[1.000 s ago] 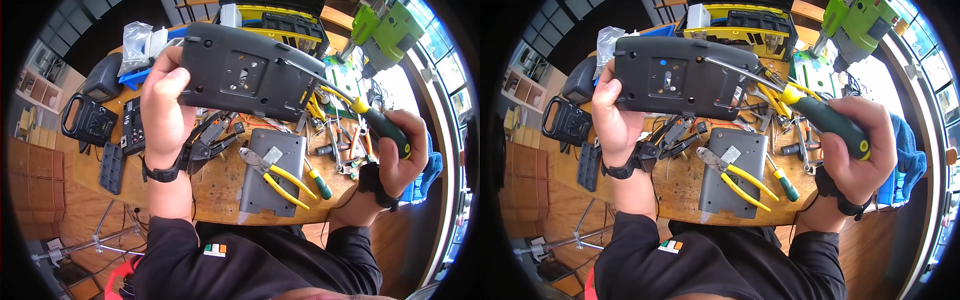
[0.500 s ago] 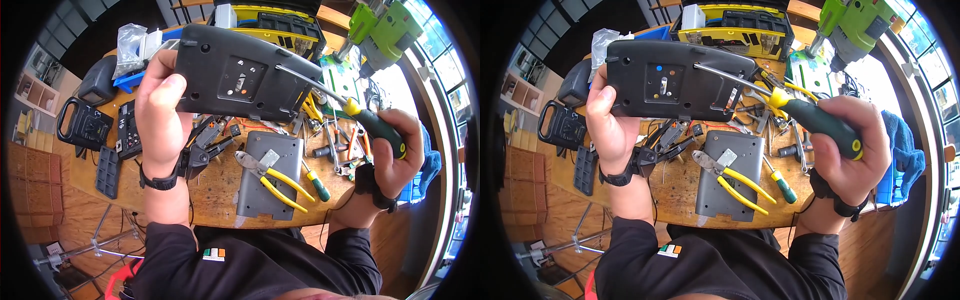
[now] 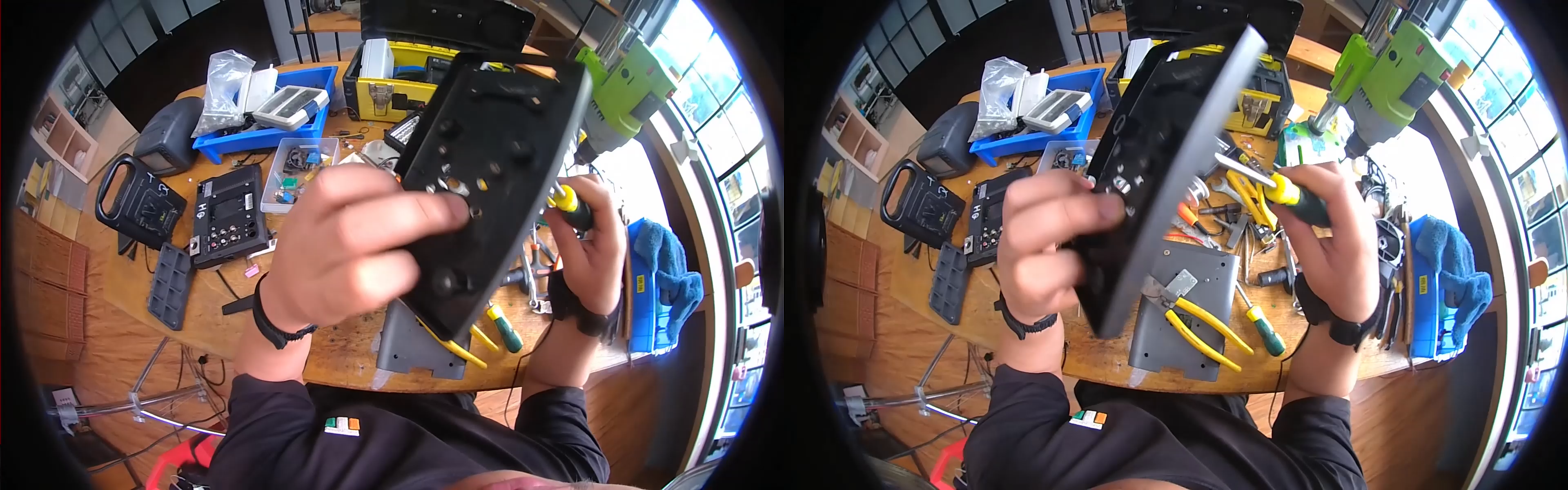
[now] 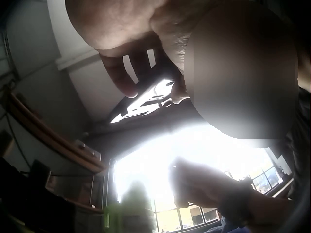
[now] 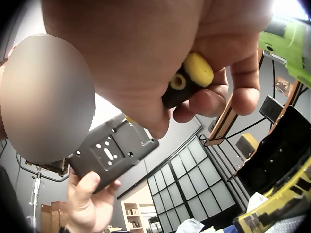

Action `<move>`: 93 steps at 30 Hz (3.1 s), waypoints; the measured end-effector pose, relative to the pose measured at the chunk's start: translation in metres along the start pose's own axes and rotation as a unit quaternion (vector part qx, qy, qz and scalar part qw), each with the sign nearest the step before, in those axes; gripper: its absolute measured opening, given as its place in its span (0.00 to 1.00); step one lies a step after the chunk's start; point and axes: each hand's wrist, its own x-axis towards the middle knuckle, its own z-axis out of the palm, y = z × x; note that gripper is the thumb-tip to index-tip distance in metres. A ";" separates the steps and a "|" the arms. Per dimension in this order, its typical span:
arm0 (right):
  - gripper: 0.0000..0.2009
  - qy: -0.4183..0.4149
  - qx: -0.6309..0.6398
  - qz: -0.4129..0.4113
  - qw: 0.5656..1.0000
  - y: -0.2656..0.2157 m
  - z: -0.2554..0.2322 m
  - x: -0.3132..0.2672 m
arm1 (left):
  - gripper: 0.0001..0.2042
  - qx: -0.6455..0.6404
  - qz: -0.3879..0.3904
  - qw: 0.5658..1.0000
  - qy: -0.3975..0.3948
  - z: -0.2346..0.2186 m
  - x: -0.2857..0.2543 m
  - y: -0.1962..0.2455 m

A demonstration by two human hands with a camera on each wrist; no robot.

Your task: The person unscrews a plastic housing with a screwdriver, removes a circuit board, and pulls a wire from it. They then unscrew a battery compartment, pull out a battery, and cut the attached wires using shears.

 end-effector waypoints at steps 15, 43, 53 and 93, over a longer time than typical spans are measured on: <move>0.18 0.036 0.034 -0.057 0.997 0.004 0.003 0.001 | 0.14 -0.013 -0.049 0.998 0.025 -0.004 0.000 0.005; 0.19 0.124 0.047 0.000 0.991 0.004 -0.008 -0.017 | 0.12 -0.327 -0.426 0.819 0.201 -0.004 -0.005 -0.002; 0.21 0.132 0.040 -0.045 0.989 0.004 -0.003 -0.016 | 0.13 -0.341 -0.427 0.818 0.180 -0.001 -0.008 -0.002; 0.17 0.109 0.024 -0.091 0.990 0.001 0.000 -0.011 | 0.13 -0.345 -0.424 0.827 0.131 0.002 -0.011 -0.002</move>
